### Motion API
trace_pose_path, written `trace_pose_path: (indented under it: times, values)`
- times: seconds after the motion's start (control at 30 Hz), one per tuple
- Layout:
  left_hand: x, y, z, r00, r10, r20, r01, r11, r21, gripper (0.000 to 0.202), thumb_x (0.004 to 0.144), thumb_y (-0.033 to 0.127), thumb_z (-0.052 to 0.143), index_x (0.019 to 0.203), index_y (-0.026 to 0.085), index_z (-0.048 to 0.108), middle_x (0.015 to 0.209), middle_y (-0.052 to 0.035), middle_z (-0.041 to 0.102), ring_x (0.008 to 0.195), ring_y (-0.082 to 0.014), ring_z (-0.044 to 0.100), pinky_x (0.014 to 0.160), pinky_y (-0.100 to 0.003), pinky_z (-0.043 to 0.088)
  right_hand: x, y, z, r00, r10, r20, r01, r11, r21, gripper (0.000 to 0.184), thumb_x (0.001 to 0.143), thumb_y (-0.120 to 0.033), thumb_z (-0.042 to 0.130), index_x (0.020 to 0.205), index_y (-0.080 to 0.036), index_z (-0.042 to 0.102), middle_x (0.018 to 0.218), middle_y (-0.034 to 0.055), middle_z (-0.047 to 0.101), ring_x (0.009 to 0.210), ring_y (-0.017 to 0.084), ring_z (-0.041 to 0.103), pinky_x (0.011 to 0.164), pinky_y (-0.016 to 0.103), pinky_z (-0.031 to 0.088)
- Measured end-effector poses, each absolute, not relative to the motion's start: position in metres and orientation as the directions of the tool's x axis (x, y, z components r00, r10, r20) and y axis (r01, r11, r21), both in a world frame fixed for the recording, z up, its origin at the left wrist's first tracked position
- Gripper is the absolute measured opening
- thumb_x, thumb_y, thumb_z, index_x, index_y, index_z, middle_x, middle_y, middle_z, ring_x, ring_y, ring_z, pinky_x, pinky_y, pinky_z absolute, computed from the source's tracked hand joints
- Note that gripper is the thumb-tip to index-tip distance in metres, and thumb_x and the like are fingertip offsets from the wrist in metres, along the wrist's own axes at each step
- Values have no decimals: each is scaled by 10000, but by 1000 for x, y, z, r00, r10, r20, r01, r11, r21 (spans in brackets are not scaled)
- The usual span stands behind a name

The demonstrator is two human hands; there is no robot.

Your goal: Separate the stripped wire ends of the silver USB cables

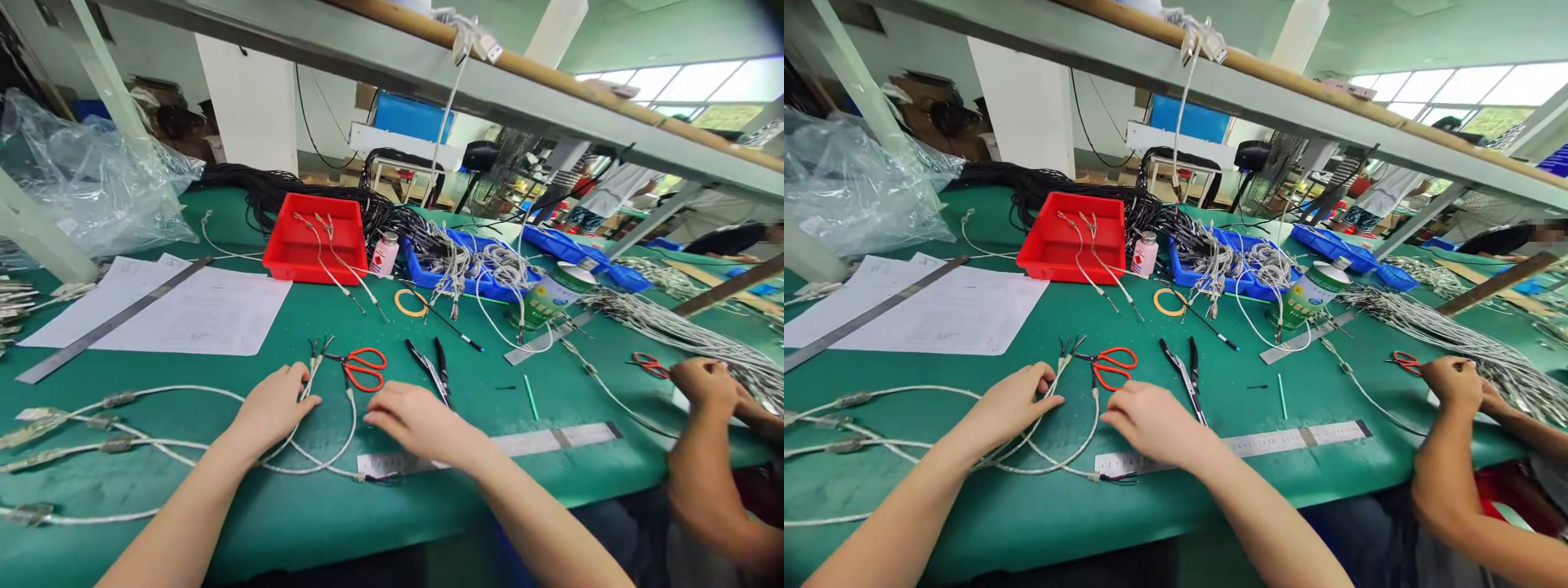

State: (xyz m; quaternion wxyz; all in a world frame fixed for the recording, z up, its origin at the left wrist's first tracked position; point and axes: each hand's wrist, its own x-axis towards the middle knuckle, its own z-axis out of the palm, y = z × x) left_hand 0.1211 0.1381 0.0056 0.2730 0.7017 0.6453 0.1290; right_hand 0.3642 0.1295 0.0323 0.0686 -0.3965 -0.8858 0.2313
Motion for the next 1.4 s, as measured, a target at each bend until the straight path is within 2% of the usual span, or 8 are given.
trace_pose_path:
  times: [0.2, 0.43, 0.73, 0.87, 0.97, 1.1, 1.23, 1.4]
  values:
    - [126, 133, 15, 219, 947, -237, 774, -21, 632, 386, 814, 170, 456, 1200, 145, 460, 894, -49, 659, 834, -210, 642, 756, -306, 450, 325, 104, 11, -826, 549, -129, 561, 776, -289, 768, 691, -669, 740, 1137, -61, 594, 1085, 168, 590, 941, 276, 602, 802, 359, 531]
    - [123, 125, 20, 468, 825, -318, 693, -119, 711, 669, 616, 416, 785, 1206, 190, 565, 987, -60, 641, 947, -294, 604, 790, -352, 453, 319, 111, 16, -858, 486, -166, 501, 864, -58, 185, 920, -251, 594, 950, -88, 677, 895, 124, 656, 852, 246, 596, 792, 364, 494]
    - [141, 114, 19, 494, 842, -215, 505, -77, 859, 189, 763, 207, 540, 951, 184, 549, 874, -36, 630, 768, -228, 556, 723, -335, 391, 318, 117, 22, -831, 551, 74, 555, 828, 72, 301, 974, -119, 353, 1012, -66, 646, 1023, 186, 635, 952, 303, 510, 825, 503, 444]
    - [140, 118, 25, 412, 896, -168, 307, 37, 951, 172, 841, 350, 556, 887, 184, 556, 700, 24, 543, 643, -164, 478, 640, -290, 360, 322, 123, 35, -689, 529, 495, 564, 821, -92, 257, 929, -145, 477, 1158, -119, 591, 1188, 166, 597, 1119, 279, 500, 927, 459, 444]
    - [138, 121, 29, 323, 937, -131, 103, 103, 989, 323, 881, 485, 531, 861, 167, 582, 625, 50, 464, 574, -118, 403, 569, -258, 316, 325, 125, 47, -269, 669, 693, 473, 719, -510, 166, 937, -195, 529, 1086, -159, 591, 1064, 114, 640, 1017, 208, 584, 872, 366, 488]
    - [142, 118, 30, 233, 968, -98, -152, 136, 979, 337, 854, 503, 591, 866, 166, 603, 667, 33, 541, 593, -100, 479, 583, -238, 383, 320, 129, 53, -39, 948, 315, 175, 317, -932, 164, 937, -335, 567, 938, -183, 629, 878, 37, 676, 800, 139, 621, 724, 271, 494]
    - [152, 112, 25, 260, 958, -120, -279, 194, 941, 348, 766, 475, 730, 830, 137, 679, 706, -33, 659, 641, -143, 588, 608, -266, 478, 310, 135, 45, -324, 942, 91, -16, 91, -996, 225, 857, -395, 673, 938, -188, 639, 834, 12, 679, 682, 115, 593, 634, 247, 481]
    - [158, 111, 22, 127, 977, -174, -369, 209, 906, 298, 821, 460, 703, 844, 164, 717, 871, -39, 710, 861, -148, 633, 827, -260, 507, 308, 137, 29, -225, 970, 91, -142, 59, -988, 191, 884, -380, 666, 879, -191, 640, 905, 22, 698, 711, 94, 576, 653, 219, 473]
